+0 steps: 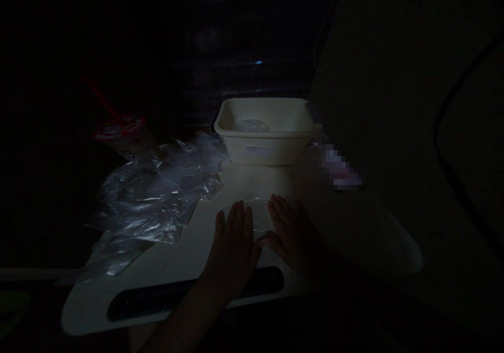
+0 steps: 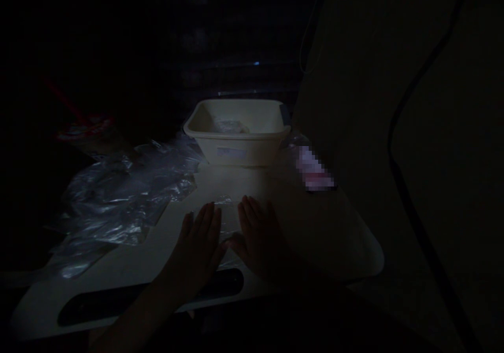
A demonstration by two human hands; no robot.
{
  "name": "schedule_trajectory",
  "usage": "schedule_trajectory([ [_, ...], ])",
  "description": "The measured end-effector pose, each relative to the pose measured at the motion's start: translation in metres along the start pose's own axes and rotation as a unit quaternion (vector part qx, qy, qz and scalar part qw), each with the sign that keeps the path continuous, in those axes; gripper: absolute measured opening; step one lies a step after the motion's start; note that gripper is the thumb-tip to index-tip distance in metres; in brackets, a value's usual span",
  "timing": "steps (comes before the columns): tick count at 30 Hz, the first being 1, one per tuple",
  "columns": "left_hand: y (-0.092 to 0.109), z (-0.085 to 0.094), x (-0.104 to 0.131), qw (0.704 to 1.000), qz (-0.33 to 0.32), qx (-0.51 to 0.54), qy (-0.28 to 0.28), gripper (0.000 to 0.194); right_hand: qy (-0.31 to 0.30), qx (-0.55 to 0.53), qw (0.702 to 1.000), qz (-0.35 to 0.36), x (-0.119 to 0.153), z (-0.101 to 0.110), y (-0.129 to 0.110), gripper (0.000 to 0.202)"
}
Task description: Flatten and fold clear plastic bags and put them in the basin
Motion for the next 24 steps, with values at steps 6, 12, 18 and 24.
schedule_trajectory([
  [6, -0.001, -0.002, 0.002, 1.0, -0.004, 0.001, 0.014, 0.058, -0.01, 0.002, 1.0, -0.003, 0.0, 0.0, 0.0, 0.059],
  [12, -0.001, -0.002, 0.003, 1.0, 0.0, 0.017, 0.017, 0.058, -0.006, -0.004, 1.0, -0.008, 0.0, -0.001, 0.0, 0.059],
  [18, -0.004, -0.002, 0.004, 0.997, -0.015, 0.065, 0.044, 0.054, 0.005, -0.041, 0.999, -0.011, 0.0, 0.003, 0.001, 0.055],
  [24, -0.019, 0.017, 0.009, 0.982, 0.034, 0.176, 0.061, 0.045, 0.08, -0.247, 0.952, -0.16, 0.01, -0.007, 0.036, 0.044],
])
Point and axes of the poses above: each hand's wrist, its own x-axis away from the middle knuckle, its own z-axis out of the back of the hand, y = z × x, the point moved 3 cm from there along -x, towards the middle knuckle, and after that the axes turned 3 degrees about x, right-handed, at the moved point
